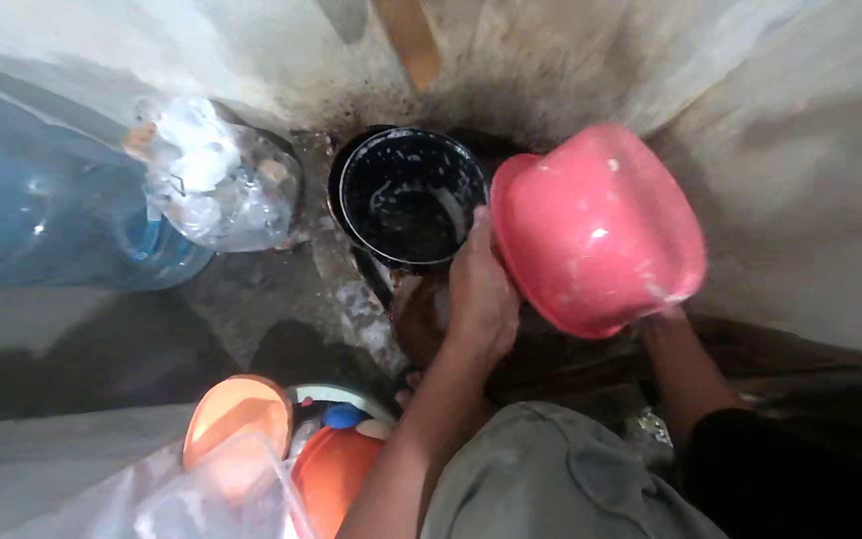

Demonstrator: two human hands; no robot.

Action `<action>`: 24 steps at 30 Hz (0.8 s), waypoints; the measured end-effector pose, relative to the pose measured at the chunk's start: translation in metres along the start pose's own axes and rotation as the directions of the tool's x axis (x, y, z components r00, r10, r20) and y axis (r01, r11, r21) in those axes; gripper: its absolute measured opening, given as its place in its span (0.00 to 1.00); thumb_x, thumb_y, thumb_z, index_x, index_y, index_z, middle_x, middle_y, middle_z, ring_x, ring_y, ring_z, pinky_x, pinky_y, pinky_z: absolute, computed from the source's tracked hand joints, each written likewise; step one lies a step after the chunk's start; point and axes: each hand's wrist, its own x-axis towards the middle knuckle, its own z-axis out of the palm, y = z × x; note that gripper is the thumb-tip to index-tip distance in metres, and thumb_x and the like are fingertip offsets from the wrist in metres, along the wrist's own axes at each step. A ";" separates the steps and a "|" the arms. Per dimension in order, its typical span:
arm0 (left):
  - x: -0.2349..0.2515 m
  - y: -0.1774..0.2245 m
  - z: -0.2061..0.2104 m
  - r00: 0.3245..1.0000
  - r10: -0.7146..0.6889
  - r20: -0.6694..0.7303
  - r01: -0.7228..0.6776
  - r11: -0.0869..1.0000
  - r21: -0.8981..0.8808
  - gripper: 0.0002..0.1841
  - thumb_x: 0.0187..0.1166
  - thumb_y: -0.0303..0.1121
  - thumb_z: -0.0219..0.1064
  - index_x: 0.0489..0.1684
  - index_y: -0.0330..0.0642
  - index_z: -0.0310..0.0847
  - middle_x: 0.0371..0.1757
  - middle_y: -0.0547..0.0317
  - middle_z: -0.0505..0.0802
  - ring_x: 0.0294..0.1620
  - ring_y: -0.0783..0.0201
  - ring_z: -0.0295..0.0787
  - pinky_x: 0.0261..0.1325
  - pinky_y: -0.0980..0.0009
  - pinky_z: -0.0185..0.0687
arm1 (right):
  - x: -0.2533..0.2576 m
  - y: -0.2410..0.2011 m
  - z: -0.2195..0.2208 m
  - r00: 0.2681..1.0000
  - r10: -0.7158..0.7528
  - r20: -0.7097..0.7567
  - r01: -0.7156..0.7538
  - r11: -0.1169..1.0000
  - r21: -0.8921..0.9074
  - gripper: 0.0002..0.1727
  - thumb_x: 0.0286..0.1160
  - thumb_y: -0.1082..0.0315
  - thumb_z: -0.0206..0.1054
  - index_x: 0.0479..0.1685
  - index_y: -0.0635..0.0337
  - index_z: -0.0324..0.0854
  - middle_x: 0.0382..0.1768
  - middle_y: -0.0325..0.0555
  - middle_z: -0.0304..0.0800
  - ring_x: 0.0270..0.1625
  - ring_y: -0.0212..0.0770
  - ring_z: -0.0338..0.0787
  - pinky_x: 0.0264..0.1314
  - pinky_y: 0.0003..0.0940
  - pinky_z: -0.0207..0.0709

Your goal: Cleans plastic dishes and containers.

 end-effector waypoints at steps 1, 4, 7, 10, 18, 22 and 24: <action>-0.001 0.000 -0.001 1.000 -0.017 -0.016 0.017 0.999 0.026 0.32 0.88 0.66 0.46 0.78 0.57 0.74 0.66 0.57 0.90 0.63 0.57 0.89 0.62 0.51 0.88 | 0.015 -0.005 -0.004 0.997 0.074 0.022 -0.073 0.997 -0.017 0.14 0.85 0.80 0.58 0.61 0.81 0.76 0.51 0.62 0.85 0.50 0.36 0.83 0.57 0.22 0.77; -0.001 -0.004 0.000 0.980 0.133 -0.146 -0.102 0.974 0.203 0.24 0.89 0.58 0.52 0.66 0.52 0.81 0.50 0.55 0.92 0.47 0.60 0.93 0.48 0.56 0.91 | 0.069 0.005 0.002 0.970 -0.137 -0.203 0.169 0.975 0.145 0.17 0.85 0.66 0.57 0.58 0.72 0.80 0.44 0.53 0.88 0.44 0.32 0.87 0.52 0.30 0.83; -0.005 0.000 -0.006 0.949 0.257 -0.180 -0.190 0.928 0.321 0.24 0.90 0.56 0.52 0.64 0.50 0.83 0.45 0.54 0.93 0.42 0.61 0.93 0.44 0.58 0.93 | 0.143 0.016 -0.017 0.874 -0.044 -0.484 0.166 0.963 0.212 0.30 0.85 0.43 0.60 0.71 0.60 0.76 0.54 0.54 0.88 0.50 0.47 0.91 0.55 0.52 0.85; -0.007 0.003 -0.012 0.943 0.288 -0.169 -0.215 0.912 0.350 0.24 0.89 0.58 0.52 0.58 0.49 0.85 0.40 0.55 0.93 0.37 0.62 0.93 0.40 0.60 0.92 | 0.194 0.027 -0.041 0.914 -0.201 -0.352 0.155 0.976 -0.156 0.37 0.79 0.55 0.68 0.82 0.66 0.64 0.76 0.76 0.70 0.76 0.71 0.77 0.76 0.68 0.71; -0.010 -0.011 -0.015 0.944 0.271 -0.187 -0.216 0.938 0.270 0.31 0.87 0.65 0.46 0.52 0.50 0.87 0.42 0.58 0.93 0.44 0.64 0.92 0.46 0.58 0.92 | 0.154 -0.056 -0.041 0.952 0.283 0.119 -0.273 0.957 -0.095 0.23 0.93 0.69 0.50 0.80 0.71 0.68 0.73 0.61 0.79 0.72 0.47 0.81 0.78 0.41 0.70; -0.008 -0.009 -0.015 0.935 0.289 -0.204 -0.223 0.929 0.294 0.33 0.89 0.66 0.40 0.51 0.50 0.86 0.41 0.59 0.92 0.42 0.65 0.92 0.45 0.59 0.92 | 0.202 0.008 -0.041 0.996 -0.011 -0.088 0.076 0.624 0.777 0.10 0.77 0.62 0.49 0.41 0.46 0.77 0.26 0.31 0.83 0.23 0.28 0.79 0.24 0.28 0.75; -0.012 -0.010 -0.013 0.933 0.308 -0.184 -0.234 0.910 0.342 0.34 0.88 0.67 0.39 0.50 0.50 0.86 0.38 0.59 0.91 0.40 0.65 0.91 0.42 0.59 0.91 | 0.161 -0.014 -0.054 0.971 -0.218 -0.102 0.183 0.395 0.900 0.22 0.85 0.48 0.37 0.47 0.42 0.78 0.36 0.35 0.88 0.35 0.35 0.87 0.37 0.38 0.84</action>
